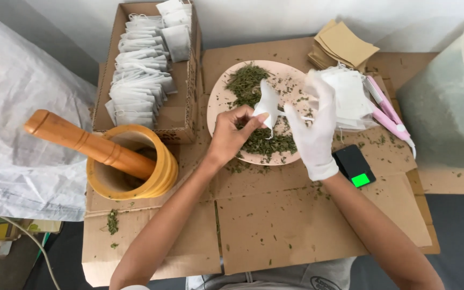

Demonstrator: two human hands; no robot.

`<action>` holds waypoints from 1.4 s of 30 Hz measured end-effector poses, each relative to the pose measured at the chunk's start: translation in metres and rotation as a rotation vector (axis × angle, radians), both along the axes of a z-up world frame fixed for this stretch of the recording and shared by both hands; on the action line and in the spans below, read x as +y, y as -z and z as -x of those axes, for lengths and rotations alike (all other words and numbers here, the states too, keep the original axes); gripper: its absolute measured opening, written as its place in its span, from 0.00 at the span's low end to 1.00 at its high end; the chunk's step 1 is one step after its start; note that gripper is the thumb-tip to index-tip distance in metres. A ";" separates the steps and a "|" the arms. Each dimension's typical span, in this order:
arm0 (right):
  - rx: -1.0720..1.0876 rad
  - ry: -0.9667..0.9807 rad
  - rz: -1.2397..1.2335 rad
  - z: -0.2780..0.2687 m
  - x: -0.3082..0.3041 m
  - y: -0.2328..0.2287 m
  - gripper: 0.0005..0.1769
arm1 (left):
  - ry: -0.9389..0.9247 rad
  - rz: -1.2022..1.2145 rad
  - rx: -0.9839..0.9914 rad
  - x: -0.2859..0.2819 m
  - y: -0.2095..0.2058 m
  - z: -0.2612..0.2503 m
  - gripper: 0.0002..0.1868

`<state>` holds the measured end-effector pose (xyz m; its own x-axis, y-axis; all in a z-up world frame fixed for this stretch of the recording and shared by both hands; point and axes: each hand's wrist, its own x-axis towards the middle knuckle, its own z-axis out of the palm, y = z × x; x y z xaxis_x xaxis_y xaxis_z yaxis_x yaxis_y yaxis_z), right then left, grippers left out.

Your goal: Filling small paper bags with dried tea leaves using a spoon and weighing them on a digital scale for production.

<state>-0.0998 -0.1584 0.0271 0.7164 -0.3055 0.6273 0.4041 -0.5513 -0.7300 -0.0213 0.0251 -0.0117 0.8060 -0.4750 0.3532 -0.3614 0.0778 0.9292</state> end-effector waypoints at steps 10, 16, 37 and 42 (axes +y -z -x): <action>-0.090 -0.143 0.232 0.002 0.006 0.046 0.15 | -0.001 0.054 -0.052 0.008 -0.011 0.017 0.12; 0.073 -0.208 0.097 0.003 0.006 0.036 0.04 | 0.033 0.048 -0.077 0.009 -0.016 0.016 0.14; -0.347 0.034 0.459 0.008 0.021 0.039 0.25 | -0.171 -0.002 -0.215 0.004 0.002 0.024 0.09; -0.311 0.003 0.464 0.005 0.017 0.050 0.14 | -0.195 -0.059 -0.344 0.005 0.017 0.016 0.08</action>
<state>-0.1044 -0.1412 -0.0228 0.4754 0.0513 0.8783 0.5594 -0.7881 -0.2568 -0.0372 0.0296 -0.0291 0.7222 -0.3525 0.5951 -0.6552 -0.0727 0.7520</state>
